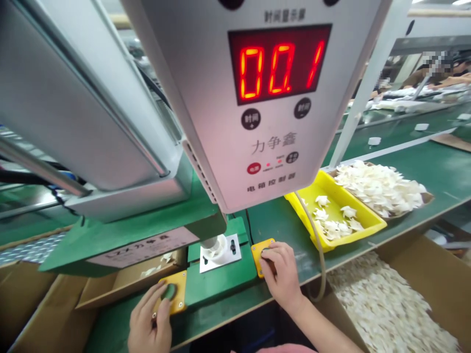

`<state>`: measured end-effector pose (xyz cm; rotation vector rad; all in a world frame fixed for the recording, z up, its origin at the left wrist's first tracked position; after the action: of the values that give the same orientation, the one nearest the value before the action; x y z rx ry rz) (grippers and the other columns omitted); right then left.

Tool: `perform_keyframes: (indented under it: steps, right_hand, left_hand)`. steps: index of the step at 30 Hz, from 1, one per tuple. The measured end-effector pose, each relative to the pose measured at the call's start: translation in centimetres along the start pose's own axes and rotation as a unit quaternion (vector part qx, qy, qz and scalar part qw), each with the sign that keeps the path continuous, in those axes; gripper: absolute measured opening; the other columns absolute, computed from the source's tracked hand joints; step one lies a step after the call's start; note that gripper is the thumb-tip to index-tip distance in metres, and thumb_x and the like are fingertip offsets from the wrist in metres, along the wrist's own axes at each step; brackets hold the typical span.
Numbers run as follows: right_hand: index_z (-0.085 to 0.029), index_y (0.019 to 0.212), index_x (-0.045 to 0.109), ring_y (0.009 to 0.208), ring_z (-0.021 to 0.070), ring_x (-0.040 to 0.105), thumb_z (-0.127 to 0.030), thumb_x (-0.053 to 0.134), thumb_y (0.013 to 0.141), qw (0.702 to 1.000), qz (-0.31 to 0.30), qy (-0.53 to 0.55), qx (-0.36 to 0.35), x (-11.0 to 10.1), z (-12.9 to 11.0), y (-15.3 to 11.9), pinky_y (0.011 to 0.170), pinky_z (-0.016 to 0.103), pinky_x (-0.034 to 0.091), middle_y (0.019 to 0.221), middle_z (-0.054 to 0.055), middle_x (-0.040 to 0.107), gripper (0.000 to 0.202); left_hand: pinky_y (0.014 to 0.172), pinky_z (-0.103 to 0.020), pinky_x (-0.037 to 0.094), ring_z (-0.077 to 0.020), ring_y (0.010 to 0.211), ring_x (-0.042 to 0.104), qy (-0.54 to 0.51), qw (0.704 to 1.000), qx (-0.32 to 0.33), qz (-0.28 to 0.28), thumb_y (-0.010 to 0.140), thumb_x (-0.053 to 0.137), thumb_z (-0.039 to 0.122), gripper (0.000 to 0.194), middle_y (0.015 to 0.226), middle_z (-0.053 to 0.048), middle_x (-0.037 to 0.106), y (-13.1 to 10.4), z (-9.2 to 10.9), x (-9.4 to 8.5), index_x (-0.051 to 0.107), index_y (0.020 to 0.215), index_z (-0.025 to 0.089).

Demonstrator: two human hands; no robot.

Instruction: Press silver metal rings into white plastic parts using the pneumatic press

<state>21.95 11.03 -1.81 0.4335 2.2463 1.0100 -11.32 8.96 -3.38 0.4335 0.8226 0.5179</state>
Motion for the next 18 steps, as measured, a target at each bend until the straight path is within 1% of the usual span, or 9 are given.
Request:
perform_keyframes:
  steps: [3, 5, 6, 7, 9, 12, 13, 15, 18]
  right_hand:
    - [-0.025, 0.109, 0.05, 0.101, 0.0237, 0.052, -0.011, 0.058, 0.08, 1.0, 0.002, 0.021, -0.003, -0.7, -1.8, 1.2, 0.088, 0.047, 0.044, 0.097, 0.005, 0.057, 0.033]
    - [-0.025, 0.114, 0.048, 0.102, 0.0225, 0.052, -0.014, 0.058, 0.081, 0.998, -0.021, 0.061, 0.012, -0.2, -3.5, 2.9, 0.089, 0.044, 0.044, 0.103, 0.006, 0.055, 0.036]
    - [-0.025, 0.116, 0.046, 0.102, 0.0216, 0.052, -0.017, 0.058, 0.082, 0.995, -0.045, 0.088, 0.026, 0.5, -4.4, 3.9, 0.087, 0.041, 0.046, 0.106, 0.007, 0.054, 0.037]
    - [-0.025, 0.117, 0.046, 0.1, 0.0205, 0.053, -0.021, 0.058, 0.083, 0.989, -0.072, 0.117, 0.046, 1.5, -5.2, 5.1, 0.085, 0.038, 0.047, 0.108, 0.007, 0.053, 0.037]
    - [-0.023, 0.112, 0.048, 0.09, 0.0175, 0.055, -0.029, 0.06, 0.082, 0.972, -0.129, 0.174, 0.091, 3.9, -6.7, 7.2, 0.075, 0.031, 0.05, 0.106, 0.006, 0.054, 0.033]
    - [-0.022, 0.093, 0.055, 0.072, 0.013, 0.055, -0.035, 0.058, 0.082, 0.936, -0.2, 0.255, 0.137, 7.1, -8.7, 9.7, 0.06, 0.024, 0.046, 0.09, 0.002, 0.057, 0.017]
    - [-0.021, 0.087, 0.056, 0.068, 0.0121, 0.054, -0.035, 0.055, 0.083, 0.924, -0.215, 0.278, 0.152, 7.8, -9.2, 10.2, 0.057, 0.023, 0.044, 0.083, 0.001, 0.058, 0.015]
    - [-0.019, 0.076, 0.057, 0.061, 0.0109, 0.052, -0.034, 0.052, 0.085, 0.9, -0.231, 0.316, 0.194, 8.8, -9.5, 10.7, 0.052, 0.02, 0.04, 0.068, -0.001, 0.056, 0.018]
    - [-0.017, 0.065, 0.056, 0.05, 0.0086, 0.049, -0.026, 0.051, 0.081, 0.861, -0.236, 0.36, 0.27, 9.9, -9.2, 10.5, 0.047, 0.018, 0.036, 0.054, -0.003, 0.051, 0.019]
  left_hand:
    - [0.096, -0.047, 0.038, -0.0291, 0.106, 0.053, -0.058, 0.993, -0.101, 0.009, 0.084, 0.051, 0.036, 0.041, 0.119, -0.015, 0.055, -0.2, -2.1, -0.3, 0.052, 0.119, 0.016]
    - [0.092, -0.043, 0.042, -0.0274, 0.101, 0.056, -0.095, 0.982, -0.159, 0.035, 0.083, 0.051, 0.039, 0.044, 0.119, -0.015, 0.054, -0.5, -3.3, -0.7, 0.05, 0.121, 0.016]
    - [0.091, -0.041, 0.043, -0.0264, 0.099, 0.056, -0.101, 0.978, -0.174, 0.047, 0.083, 0.05, 0.039, 0.043, 0.118, -0.014, 0.054, -0.6, -3.7, -1.0, 0.051, 0.119, 0.016]
    - [0.09, -0.04, 0.044, -0.0255, 0.097, 0.057, -0.094, 0.978, -0.178, 0.056, 0.084, 0.05, 0.04, 0.041, 0.116, -0.014, 0.054, -0.6, -3.8, -1.2, 0.051, 0.118, 0.016]
    - [0.089, -0.039, 0.044, -0.0256, 0.098, 0.056, -0.059, 0.984, -0.157, 0.063, 0.085, 0.047, 0.039, 0.039, 0.114, -0.014, 0.055, -0.5, -3.6, -1.7, 0.053, 0.114, 0.015]
    - [0.09, -0.043, 0.042, -0.0286, 0.102, 0.054, -0.012, 0.992, -0.114, 0.061, 0.085, 0.045, 0.039, 0.037, 0.11, -0.015, 0.057, -0.2, -3.2, -1.9, 0.055, 0.109, 0.014]
    - [0.091, -0.045, 0.041, -0.0294, 0.102, 0.053, -0.005, 0.993, -0.104, 0.063, 0.084, 0.045, 0.04, 0.036, 0.109, -0.015, 0.058, -0.2, -3.2, -1.9, 0.056, 0.107, 0.014]
    - [0.091, -0.046, 0.041, -0.0297, 0.1, 0.055, 0.0, 0.994, -0.086, 0.068, 0.083, 0.045, 0.041, 0.036, 0.104, -0.015, 0.06, -0.2, -3.1, -1.9, 0.058, 0.1, 0.014]
    - [0.09, -0.046, 0.043, -0.0287, 0.096, 0.057, 0.004, 0.995, -0.063, 0.075, 0.08, 0.047, 0.041, 0.033, 0.099, -0.013, 0.063, 0.0, -3.1, -1.9, 0.061, 0.094, 0.015]
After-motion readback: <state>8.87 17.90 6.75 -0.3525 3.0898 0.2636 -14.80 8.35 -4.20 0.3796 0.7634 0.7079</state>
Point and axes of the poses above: each hand's wrist, its own y-axis towards the middle knuckle, its own x-axis out of the palm, z = x × y, the point moved 10 cm from there along y, towards the middle knuckle
